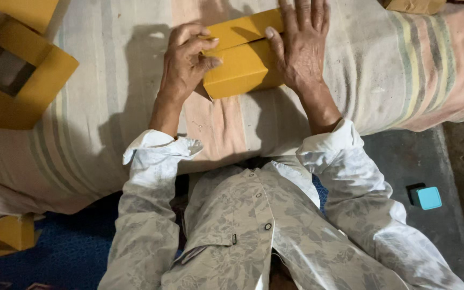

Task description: The person repeatedly folds and presses the flaps of small yellow cardboard boxes on a cloth-covered surface. They pick up each box, fold the top flaps inward, press the seams to secure them, and place the finished boxes aside. The process is repeated for multiple boxes throughout the clip.

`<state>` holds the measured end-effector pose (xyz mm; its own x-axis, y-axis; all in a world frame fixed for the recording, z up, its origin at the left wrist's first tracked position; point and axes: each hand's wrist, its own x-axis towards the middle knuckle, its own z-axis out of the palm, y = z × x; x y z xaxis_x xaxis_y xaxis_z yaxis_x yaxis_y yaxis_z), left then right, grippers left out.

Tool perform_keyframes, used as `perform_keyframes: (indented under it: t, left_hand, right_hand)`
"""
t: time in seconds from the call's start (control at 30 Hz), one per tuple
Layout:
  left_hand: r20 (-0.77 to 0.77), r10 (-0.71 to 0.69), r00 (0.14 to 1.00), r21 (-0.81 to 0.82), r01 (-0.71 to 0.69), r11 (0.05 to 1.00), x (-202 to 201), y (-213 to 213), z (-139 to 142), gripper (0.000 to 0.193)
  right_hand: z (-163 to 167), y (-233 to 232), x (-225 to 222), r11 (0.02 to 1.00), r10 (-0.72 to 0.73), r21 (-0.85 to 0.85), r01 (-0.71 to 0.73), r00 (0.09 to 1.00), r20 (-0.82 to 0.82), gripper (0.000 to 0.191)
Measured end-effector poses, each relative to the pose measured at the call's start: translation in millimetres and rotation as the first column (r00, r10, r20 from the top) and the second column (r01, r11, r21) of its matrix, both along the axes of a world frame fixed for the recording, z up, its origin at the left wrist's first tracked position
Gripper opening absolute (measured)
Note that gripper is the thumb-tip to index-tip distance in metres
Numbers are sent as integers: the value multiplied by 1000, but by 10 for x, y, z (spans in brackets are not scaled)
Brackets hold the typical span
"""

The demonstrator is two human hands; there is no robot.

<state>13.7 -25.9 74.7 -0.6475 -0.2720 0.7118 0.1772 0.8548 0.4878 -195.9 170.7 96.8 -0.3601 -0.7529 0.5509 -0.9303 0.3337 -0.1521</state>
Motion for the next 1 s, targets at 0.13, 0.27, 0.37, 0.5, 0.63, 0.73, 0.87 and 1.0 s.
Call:
perform_keyframes:
  t: [0.13,0.27,0.37,0.5,0.63,0.73,0.87,1.0]
  left_hand:
    - [94,48,994,257,-71,964,-19,86,-49,22]
    - [-19,6,1000,529,4,849,-143,198,-246,46]
    - [-132,-69,989,605,135,785,-126,232,-373,59]
    - [85,-8,996,537,-39,843,8,175,-467,62]
    - [204,44,978,411,-126,903,9,19,-517,58]
    - [135,-20,991,559,-59,827,-159,-61,-552,64]
    - [-36,-138,990,805,111,583,-371,-116,-559,71]
    - [-1,-125,992,852,66,519,-408,-217,-528,75]
  right_hand:
    - [247,-51,205,942,-61,334,20,992,112,67]
    - [232,-501,490,914,119,374,-160,984,129,78]
    - [106,-830,757,840,297,449,-304,951,89,76]
    - [73,-812,635,829,223,488,-272,962,158,76]
    - [85,-448,139,943,94,317,-104,994,46,67]
    - [-24,-231,-87,989,5,140,-38,973,229,61]
    - [-116,-205,-241,998,7,54,-32,914,405,47]
    - [-103,-273,-259,988,114,-130,-86,966,232,53]
